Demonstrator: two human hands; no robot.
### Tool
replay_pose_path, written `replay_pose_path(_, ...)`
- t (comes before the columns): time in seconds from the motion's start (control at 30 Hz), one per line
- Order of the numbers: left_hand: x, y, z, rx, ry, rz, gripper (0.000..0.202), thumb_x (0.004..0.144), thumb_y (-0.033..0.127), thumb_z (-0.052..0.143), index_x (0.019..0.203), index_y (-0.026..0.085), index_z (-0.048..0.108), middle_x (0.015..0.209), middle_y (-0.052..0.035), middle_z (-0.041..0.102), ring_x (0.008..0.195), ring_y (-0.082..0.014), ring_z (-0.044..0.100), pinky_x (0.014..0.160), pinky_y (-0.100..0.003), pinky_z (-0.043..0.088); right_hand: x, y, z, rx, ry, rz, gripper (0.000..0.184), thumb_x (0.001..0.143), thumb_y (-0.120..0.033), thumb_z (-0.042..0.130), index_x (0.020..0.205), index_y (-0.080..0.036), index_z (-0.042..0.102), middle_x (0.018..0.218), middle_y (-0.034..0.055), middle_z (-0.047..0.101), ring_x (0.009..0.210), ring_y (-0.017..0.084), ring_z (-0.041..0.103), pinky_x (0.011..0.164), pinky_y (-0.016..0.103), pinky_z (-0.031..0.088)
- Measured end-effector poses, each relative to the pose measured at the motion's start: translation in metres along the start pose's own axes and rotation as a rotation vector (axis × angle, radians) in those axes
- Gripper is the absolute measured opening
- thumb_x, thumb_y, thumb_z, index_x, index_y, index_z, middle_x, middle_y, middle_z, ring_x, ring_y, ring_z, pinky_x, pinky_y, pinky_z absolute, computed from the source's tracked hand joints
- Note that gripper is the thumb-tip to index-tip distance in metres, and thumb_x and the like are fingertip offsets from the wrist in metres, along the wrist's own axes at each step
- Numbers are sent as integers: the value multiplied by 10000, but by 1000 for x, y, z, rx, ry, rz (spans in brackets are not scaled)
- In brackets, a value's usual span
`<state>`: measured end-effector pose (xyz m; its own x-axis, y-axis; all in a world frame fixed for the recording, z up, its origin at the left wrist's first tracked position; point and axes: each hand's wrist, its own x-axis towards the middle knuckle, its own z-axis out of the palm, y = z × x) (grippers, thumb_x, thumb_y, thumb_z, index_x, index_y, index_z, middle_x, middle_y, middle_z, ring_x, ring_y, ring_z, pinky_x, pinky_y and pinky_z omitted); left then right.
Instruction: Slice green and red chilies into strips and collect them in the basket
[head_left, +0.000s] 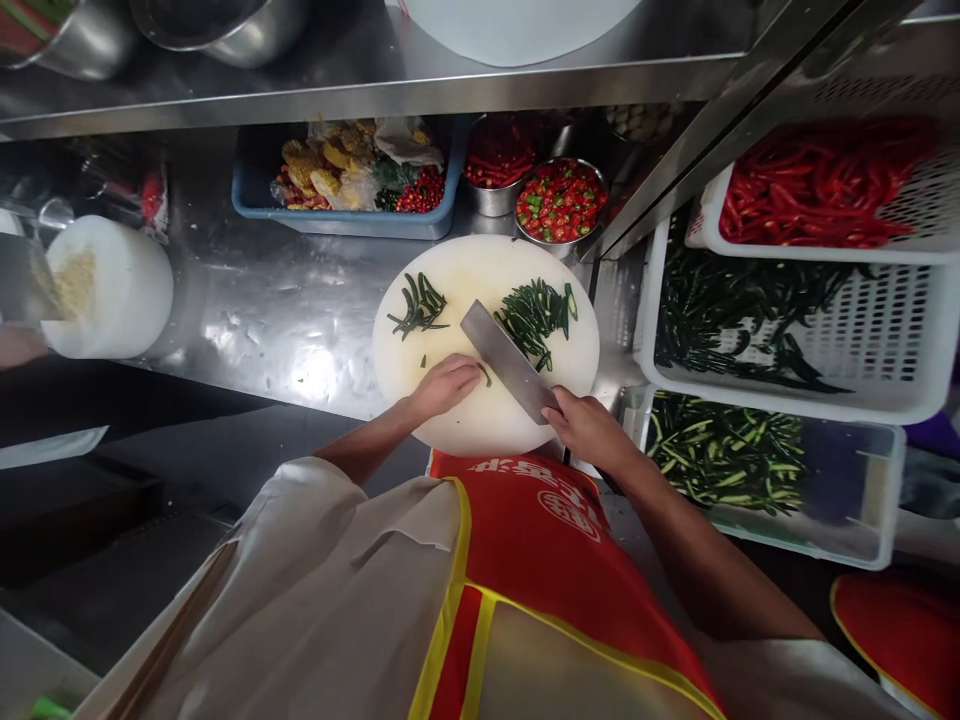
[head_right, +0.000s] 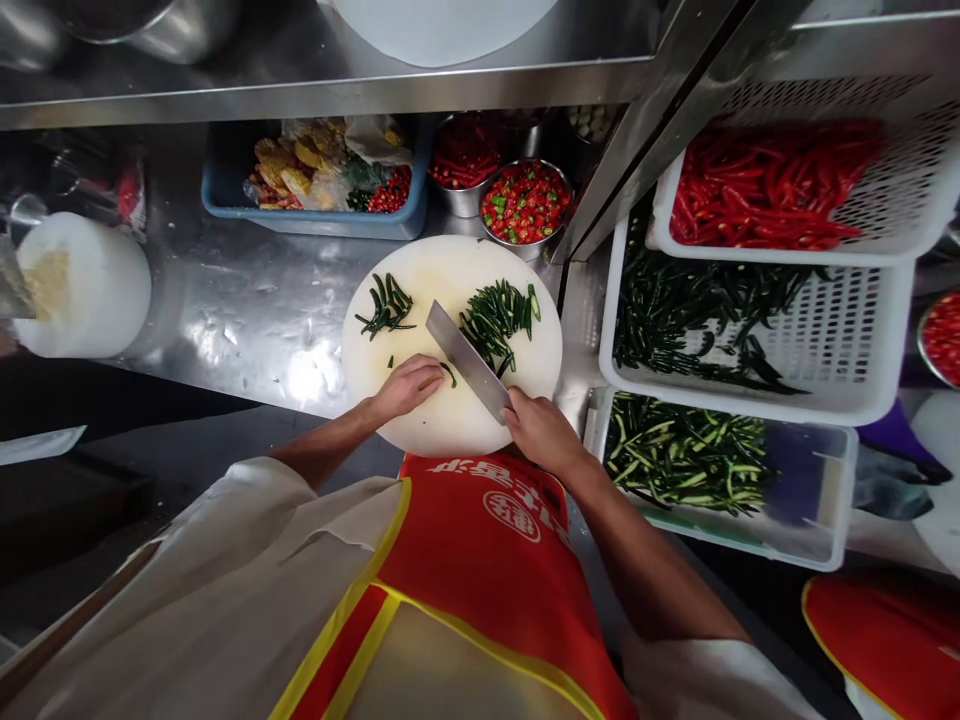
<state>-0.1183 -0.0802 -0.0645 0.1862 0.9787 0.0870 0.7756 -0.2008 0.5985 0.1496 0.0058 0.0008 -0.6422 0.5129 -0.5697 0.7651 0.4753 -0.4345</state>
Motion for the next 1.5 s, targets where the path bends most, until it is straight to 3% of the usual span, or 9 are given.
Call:
replay_pose_path(0.13,-23,-12,-22,156,236,-404,143,926,263,528,924,179,643,944,-78,634,916,-195,601,848,-342,522,-26,9,-1,-28,-27,19,211,982,-341,357,986,-193,507,784,74,689,738,224,643,591,292,240)
replay_pose_path(0.27,-38,-21,-29,257,147,-597,84,866,241,588,867,181,647,852,-59,617,804,-199,602,744,-323,520,-40,16,6,-54,-138,-93,198,986,-323,352,967,-206,511,810,72,702,748,221,650,598,297,236)
replay_pose_path(0.37,-37,-15,-20,243,49,-504,151,909,201,508,868,191,653,860,-52,614,806,-185,604,727,-299,512,-38,20,10,-54,-132,-50,202,984,-321,351,968,-204,516,821,74,700,760,219,653,598,293,244)
replay_pose_path(0.53,-12,6,8,146,-47,-179,242,956,192,417,971,195,658,1037,-63,639,970,-185,602,871,-316,521,-31,18,6,-39,-68,85,207,977,-335,372,999,-193,521,760,73,687,696,219,639,577,290,238)
replay_pose_path(0.8,7,8,25,74,-67,24,284,987,222,373,1031,190,651,1102,-78,658,1047,-189,607,925,-353,531,-33,7,5,-68,-75,18,188,976,-317,372,1001,-199,516,864,82,711,778,225,656,605,292,256)
replay_pose_path(1.17,3,3,30,48,-52,27,302,990,220,353,996,184,653,1103,-96,668,1051,-192,610,933,-389,538,-30,16,-11,-50,-160,9,191,965,-306,396,1021,-180,528,850,97,690,783,225,641,597,286,262)
replay_pose_path(1.33,3,5,27,71,-60,74,289,982,207,355,998,186,643,1087,-85,667,1028,-185,612,919,-371,541,-10,4,2,-31,-52,-13,180,974,-296,383,987,-180,521,838,101,698,784,229,642,620,292,272)
replay_pose_path(1.4,5,1,19,88,-3,50,283,978,197,354,997,188,637,1073,-77,661,1025,-178,610,915,-347,540,-9,4,5,24,-3,9,180,977,-306,381,976,-187,516,782,78,686,759,222,640,622,287,279)
replay_pose_path(1.5,10,-14,-2,188,168,-124,279,961,170,355,1015,174,629,1071,-95,634,1045,-192,597,926,-337,521,-20,10,7,73,-11,55,198,978,-341,371,966,-199,508,715,52,660,706,211,633,601,277,279)
